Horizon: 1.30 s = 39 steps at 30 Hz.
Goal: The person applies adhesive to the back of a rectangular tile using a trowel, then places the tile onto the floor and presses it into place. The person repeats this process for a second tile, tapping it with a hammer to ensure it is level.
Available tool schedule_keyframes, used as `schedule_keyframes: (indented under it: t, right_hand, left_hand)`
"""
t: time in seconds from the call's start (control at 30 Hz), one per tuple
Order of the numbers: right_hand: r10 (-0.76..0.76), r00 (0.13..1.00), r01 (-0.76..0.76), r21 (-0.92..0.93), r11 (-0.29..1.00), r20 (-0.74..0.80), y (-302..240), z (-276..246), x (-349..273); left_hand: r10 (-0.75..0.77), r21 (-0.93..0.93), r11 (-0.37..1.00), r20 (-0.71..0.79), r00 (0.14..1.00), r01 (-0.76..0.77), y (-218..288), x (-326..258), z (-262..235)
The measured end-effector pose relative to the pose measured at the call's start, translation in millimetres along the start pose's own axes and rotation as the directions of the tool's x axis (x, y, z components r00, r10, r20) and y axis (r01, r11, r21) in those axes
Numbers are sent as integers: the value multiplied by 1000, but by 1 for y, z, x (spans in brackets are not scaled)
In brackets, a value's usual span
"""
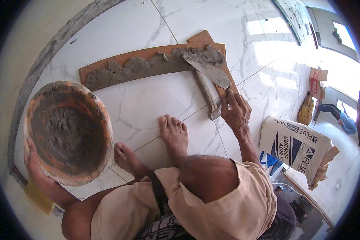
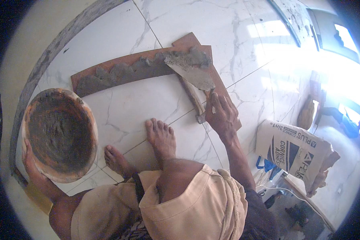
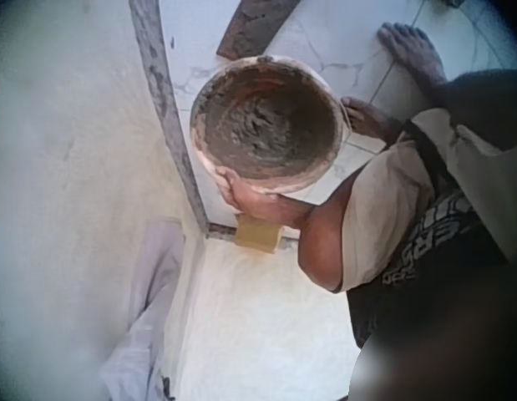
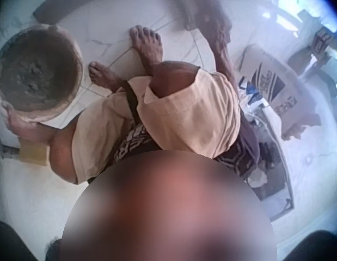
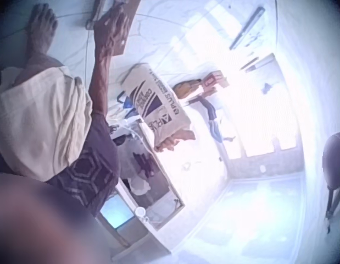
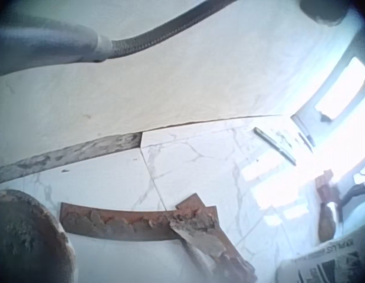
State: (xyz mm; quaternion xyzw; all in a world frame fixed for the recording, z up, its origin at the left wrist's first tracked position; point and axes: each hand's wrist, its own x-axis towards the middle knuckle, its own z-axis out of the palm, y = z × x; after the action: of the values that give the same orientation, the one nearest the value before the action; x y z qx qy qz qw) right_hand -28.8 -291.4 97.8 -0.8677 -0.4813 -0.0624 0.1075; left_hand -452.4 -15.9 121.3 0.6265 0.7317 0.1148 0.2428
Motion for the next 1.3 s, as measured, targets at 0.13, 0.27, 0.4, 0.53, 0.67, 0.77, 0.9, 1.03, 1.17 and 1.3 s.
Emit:
schedule_keyframes:
  t: [0.13,0.27,0.4,0.53,0.67,0.77,0.9,1.03,1.17,1.3]
  right_hand:
    - [57,997,-57,-13,998,42,-9,-3,-3]
    - [28,1000,-28,-12,1000,-8,-10,-3,4]
    - [7,999,-17,-175,984,-54,10,0,-3]
    - [34,997,-49,-247,968,-67,31,3,-13]
    - [77,989,-103,-206,973,-128,32,-1,-18]
    - [124,985,-139,-128,982,-118,21,-5,-22]
    - [228,966,-231,-10,973,-125,4,0,-22]
    - [245,962,-244,28,969,-121,-4,3,-21]
    - [303,945,-295,78,952,-122,-11,-4,-33]
    - [348,935,-334,162,929,-66,-21,-5,-36]
  left_hand:
    - [40,117,992,27,999,-43,-3,-37,37]
    - [68,255,964,47,997,-78,-19,-84,81]
    - [83,376,921,70,994,-103,-33,-120,120]
    - [89,466,877,78,993,-115,-45,-142,146]
    - [95,519,847,74,993,-120,-55,-151,160]
    - [102,540,833,63,993,-120,-58,-152,163]
    - [101,561,820,56,993,-115,-63,-155,165]
    - [102,571,813,53,993,-114,-65,-159,167]
    - [112,570,813,55,992,-123,-66,-156,170]
    - [107,582,805,54,993,-119,-68,-159,172]
